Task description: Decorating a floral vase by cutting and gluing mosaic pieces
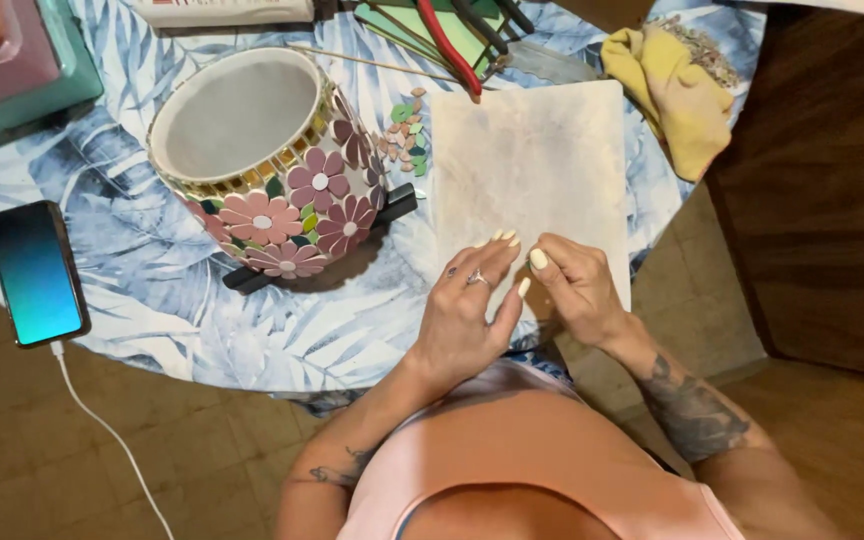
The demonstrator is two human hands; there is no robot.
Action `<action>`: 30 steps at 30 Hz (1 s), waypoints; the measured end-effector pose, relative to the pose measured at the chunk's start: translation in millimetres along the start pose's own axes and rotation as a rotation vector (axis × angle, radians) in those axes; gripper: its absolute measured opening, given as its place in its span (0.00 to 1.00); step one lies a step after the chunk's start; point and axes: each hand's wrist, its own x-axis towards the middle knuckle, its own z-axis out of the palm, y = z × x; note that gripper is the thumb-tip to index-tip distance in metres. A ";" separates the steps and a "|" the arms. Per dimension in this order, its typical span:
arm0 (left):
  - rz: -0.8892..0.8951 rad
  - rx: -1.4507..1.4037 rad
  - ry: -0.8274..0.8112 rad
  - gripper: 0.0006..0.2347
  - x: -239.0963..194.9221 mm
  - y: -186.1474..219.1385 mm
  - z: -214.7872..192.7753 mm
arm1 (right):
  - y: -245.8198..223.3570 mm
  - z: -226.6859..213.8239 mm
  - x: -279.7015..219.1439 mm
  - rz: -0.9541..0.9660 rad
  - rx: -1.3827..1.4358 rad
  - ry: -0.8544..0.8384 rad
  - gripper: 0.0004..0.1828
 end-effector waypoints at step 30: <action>0.145 0.223 0.105 0.11 -1.6 -1.6 9.3 | -14.0 -1.6 8.3 -0.087 -0.136 0.109 0.13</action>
